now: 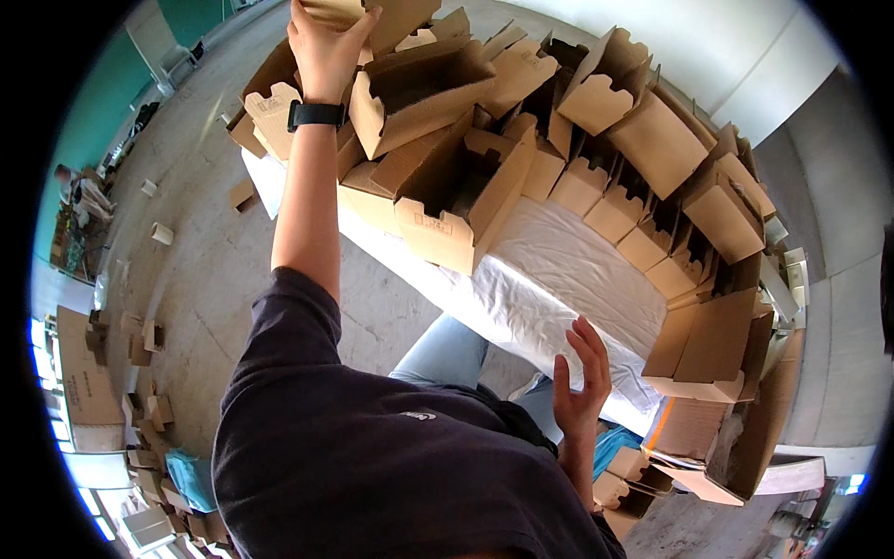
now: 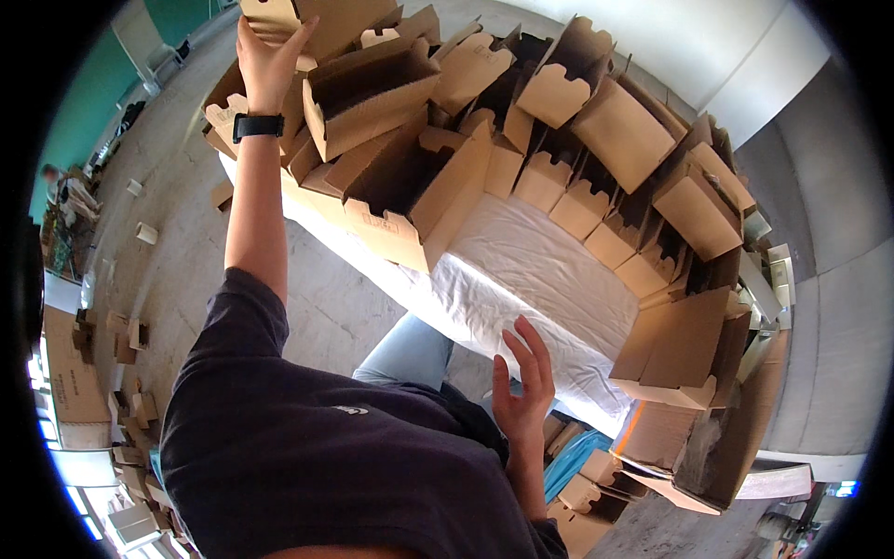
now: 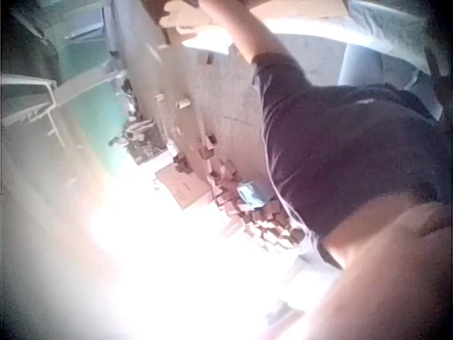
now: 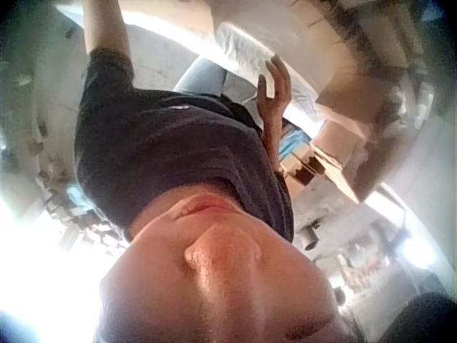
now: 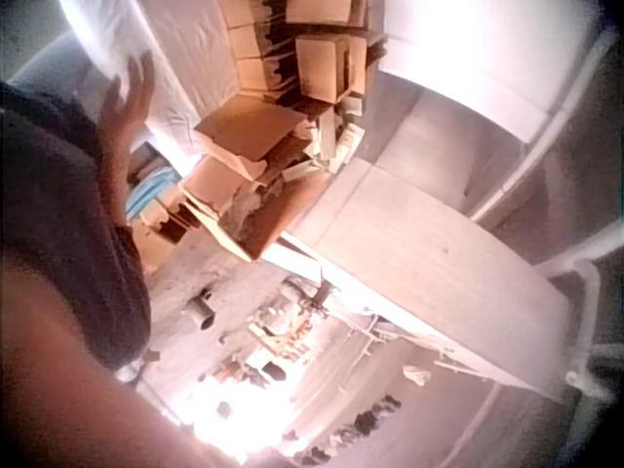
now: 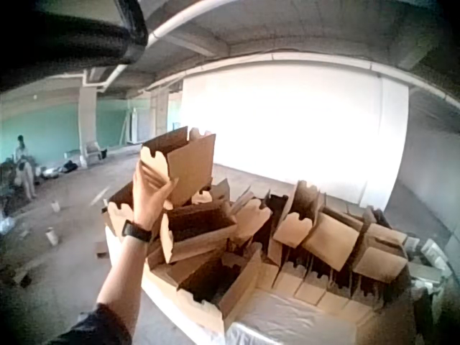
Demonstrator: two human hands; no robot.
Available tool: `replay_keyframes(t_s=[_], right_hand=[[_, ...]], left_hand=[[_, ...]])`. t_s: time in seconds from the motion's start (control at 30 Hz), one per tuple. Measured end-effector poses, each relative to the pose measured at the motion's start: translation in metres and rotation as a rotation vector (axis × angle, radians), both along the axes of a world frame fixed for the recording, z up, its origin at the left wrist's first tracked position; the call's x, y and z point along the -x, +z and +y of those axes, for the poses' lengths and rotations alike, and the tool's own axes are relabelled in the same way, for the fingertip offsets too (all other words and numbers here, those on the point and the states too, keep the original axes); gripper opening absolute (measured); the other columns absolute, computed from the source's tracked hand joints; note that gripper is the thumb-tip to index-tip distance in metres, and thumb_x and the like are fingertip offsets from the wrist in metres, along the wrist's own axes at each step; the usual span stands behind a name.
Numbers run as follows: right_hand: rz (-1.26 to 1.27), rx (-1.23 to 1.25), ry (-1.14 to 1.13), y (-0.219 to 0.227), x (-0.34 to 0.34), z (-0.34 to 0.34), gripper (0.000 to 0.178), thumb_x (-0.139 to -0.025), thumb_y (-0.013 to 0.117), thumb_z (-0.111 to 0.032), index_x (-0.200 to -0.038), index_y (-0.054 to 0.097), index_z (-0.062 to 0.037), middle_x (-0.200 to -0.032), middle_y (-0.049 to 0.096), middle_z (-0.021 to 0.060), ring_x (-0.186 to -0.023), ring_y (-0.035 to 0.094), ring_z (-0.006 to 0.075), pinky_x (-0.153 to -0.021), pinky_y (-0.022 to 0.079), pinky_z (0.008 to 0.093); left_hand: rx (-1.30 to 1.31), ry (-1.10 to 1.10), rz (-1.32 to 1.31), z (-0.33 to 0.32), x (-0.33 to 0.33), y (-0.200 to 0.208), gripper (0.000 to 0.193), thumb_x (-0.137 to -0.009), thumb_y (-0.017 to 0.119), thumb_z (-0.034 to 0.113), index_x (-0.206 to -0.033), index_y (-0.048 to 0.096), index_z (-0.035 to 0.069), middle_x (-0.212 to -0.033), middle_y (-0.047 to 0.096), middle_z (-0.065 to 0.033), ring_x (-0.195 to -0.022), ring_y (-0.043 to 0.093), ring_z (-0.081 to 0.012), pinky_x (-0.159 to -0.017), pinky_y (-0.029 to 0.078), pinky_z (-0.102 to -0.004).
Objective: The person picks up flat cardboard sheets, folds the sides and flaps to form the structure, and secures the bottom to create open boxes, placing each completed box into a larger container or onto a stack on a table.
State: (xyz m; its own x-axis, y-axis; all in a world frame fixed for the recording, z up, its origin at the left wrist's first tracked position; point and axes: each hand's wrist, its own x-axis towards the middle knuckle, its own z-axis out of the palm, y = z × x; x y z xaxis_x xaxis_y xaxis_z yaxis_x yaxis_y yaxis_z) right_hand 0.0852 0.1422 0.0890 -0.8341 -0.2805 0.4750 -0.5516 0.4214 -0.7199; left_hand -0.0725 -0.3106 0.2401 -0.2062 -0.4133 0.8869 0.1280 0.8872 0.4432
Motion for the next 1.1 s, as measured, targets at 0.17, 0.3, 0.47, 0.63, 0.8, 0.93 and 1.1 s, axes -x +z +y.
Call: replay_keyframes(t_s=[0.17,0.3,0.47,0.63,0.8,0.93,1.1], right_hand=[[-0.024,-0.008,0.004,-0.002,-0.002,0.0,0.037,-0.081,0.065,0.003,-0.116,0.064,-0.0076,-0.131,0.056,0.0161,-0.122,0.054,0.0312,-0.1,0.044,0.0387],[-0.05,0.008,0.016,-0.003,-0.003,-0.002,0.036,-0.081,0.065,0.003,-0.116,0.064,-0.0072,-0.131,0.056,0.0163,-0.122,0.054,0.0311,-0.1,0.044,0.0386],[-0.073,0.013,0.023,-0.002,-0.004,-0.002,0.035,-0.082,0.064,0.002,-0.116,0.062,-0.0069,-0.131,0.056,0.0159,-0.123,0.053,0.031,-0.102,0.042,0.0418],[-0.054,-0.003,0.01,-0.003,-0.003,-0.003,0.036,-0.081,0.064,0.004,-0.115,0.064,-0.0077,-0.131,0.056,0.0164,-0.123,0.054,0.0317,-0.1,0.044,0.0396],[-0.073,-0.004,0.011,-0.003,-0.003,-0.003,0.036,-0.081,0.064,0.004,-0.116,0.064,-0.008,-0.131,0.056,0.0161,-0.123,0.054,0.0319,-0.1,0.044,0.0395],[-0.07,-0.009,0.012,-0.004,-0.004,-0.001,0.036,-0.081,0.065,0.004,-0.115,0.063,-0.0073,-0.131,0.056,0.0158,-0.123,0.054,0.0318,-0.099,0.044,0.039],[-0.082,-0.021,0.009,0.001,-0.006,-0.001,0.034,-0.082,0.064,0.004,-0.115,0.064,-0.0068,-0.13,0.056,0.0158,-0.123,0.054,0.0318,-0.098,0.045,0.0378]], left_hand=[[-0.105,-0.155,-0.152,-0.012,0.003,-0.007,0.085,-0.065,0.086,0.044,-0.117,0.047,-0.01,-0.11,0.061,-0.0262,-0.103,0.063,-0.0329,-0.087,0.051,-0.0393],[0.239,0.258,-0.215,-0.043,0.032,-0.036,0.087,-0.067,0.084,0.044,-0.12,0.044,-0.012,-0.096,0.067,-0.0223,-0.091,0.068,-0.031,-0.081,0.055,-0.0381],[-0.065,0.025,-0.481,-0.052,0.036,-0.057,0.108,-0.065,0.083,0.048,-0.136,0.026,-0.01,-0.122,0.048,-0.0359,-0.112,0.052,-0.0484,-0.096,0.047,-0.0451],[-0.082,0.084,-0.489,-0.04,0.032,-0.073,0.106,-0.067,0.082,0.048,-0.132,0.026,-0.013,-0.126,0.044,-0.0392,-0.119,0.048,-0.0489,-0.099,0.045,-0.0446],[-0.107,0.128,-0.44,-0.036,0.024,-0.075,0.109,-0.066,0.083,0.051,-0.133,0.028,-0.015,-0.123,0.051,-0.0354,-0.116,0.053,-0.0439,-0.099,0.046,-0.0423],[-0.075,0.052,-0.335,-0.028,0.01,-0.072,0.106,-0.067,0.084,0.045,-0.132,0.027,-0.015,-0.124,0.046,-0.037,-0.115,0.052,-0.0453,-0.095,0.048,-0.0416],[-0.042,0.132,-0.338,-0.027,0.007,-0.073,0.097,-0.068,0.084,0.042,-0.128,0.034,-0.015,-0.124,0.047,-0.0367,-0.113,0.053,-0.0449,-0.094,0.048,-0.0416]])
